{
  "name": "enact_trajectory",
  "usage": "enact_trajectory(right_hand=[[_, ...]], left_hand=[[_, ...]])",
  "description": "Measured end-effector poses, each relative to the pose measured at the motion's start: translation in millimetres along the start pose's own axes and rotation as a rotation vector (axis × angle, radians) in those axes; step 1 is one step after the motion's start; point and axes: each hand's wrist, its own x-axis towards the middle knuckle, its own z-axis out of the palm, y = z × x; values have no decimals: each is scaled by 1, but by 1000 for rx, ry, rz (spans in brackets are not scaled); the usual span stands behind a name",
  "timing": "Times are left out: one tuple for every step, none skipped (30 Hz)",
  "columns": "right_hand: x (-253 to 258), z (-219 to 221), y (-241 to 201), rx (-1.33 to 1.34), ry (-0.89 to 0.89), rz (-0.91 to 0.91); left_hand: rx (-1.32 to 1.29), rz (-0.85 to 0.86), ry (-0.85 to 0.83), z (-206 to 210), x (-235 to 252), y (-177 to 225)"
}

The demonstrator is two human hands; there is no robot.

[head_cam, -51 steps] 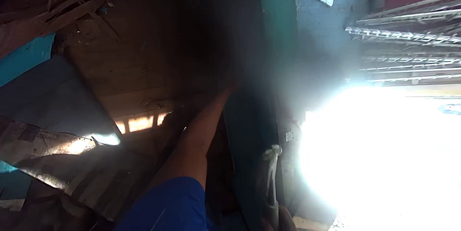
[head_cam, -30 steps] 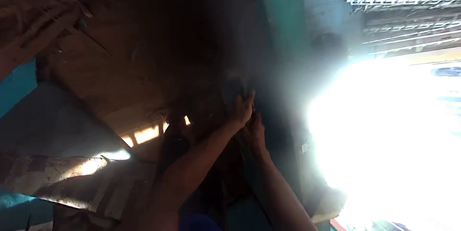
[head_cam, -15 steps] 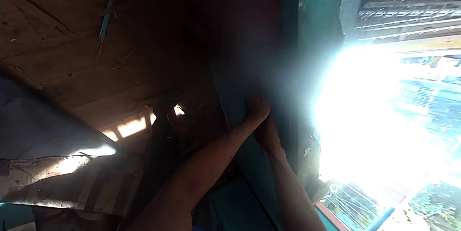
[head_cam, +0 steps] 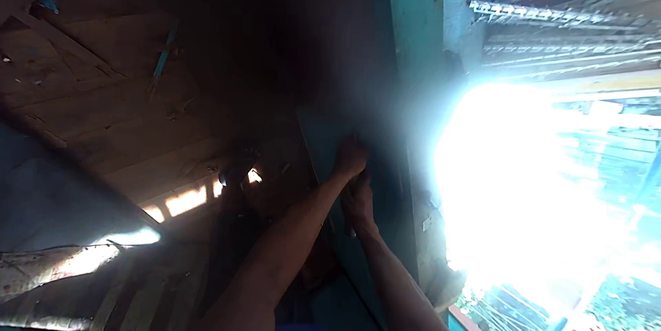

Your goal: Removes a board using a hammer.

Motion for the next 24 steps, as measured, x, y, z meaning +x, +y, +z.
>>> enact_trajectory(right_hand=[[1,6,3,-8,28,-11],[0,10,9,-28,35,-10],[6,15,14,-38,42,-26],[17,21,18,-37,43,-51],[23,26,23,-28,42,-72],[25,31,27,-15,42,-83],[27,34,24,-5,39,-80],[27,32,19,0,30,-72],[21,25,14,4,5,-48],[11,11,9,12,-27,-16],[3,-4,5,40,-59,1],[-5,-17,7,61,-79,8],[-17,-25,12,62,-91,14],[-24,-30,12,49,-94,7],[-22,-34,3,43,-86,-10],[-17,-33,-7,44,-88,-22],[-11,-27,-12,51,-100,-16],[-4,-19,-13,61,-111,-10],[1,-11,-10,68,-123,0],[0,0,-2,76,-131,9],[4,12,2,98,-123,-1],[15,20,-1,135,-112,-25],[22,27,0,192,-121,-46],[26,33,8,288,-155,-57]], left_hand=[[-48,32,-15,0,6,-6],[-97,50,-31,3,8,-14],[-134,70,-35,6,13,-21],[-142,85,-37,7,23,-25],[-131,92,-38,9,29,-30],[-107,95,-39,11,29,-35],[-76,105,-29,10,30,-36],[-49,105,-18,6,31,-32],[-26,77,-20,3,26,-26],[-12,43,-29,2,19,-18],[-13,8,-37,2,13,-9],[-19,-28,-59,3,5,-3],[-28,-60,-81,6,-6,-3],[-44,-67,-90,8,-16,-5],[-65,-36,-67,4,-18,-1],[-62,-18,-28,-3,-12,6],[-40,-26,-7,-8,-6,9],[-5,-45,-11,-10,1,10],[30,-66,-25,-9,6,7],[56,-82,-26,-4,5,-4],[74,-78,-7,-2,8,-12],[82,-66,17,-8,17,-7],[86,-60,24,-14,23,-3],[76,-63,19,-16,23,-5]])
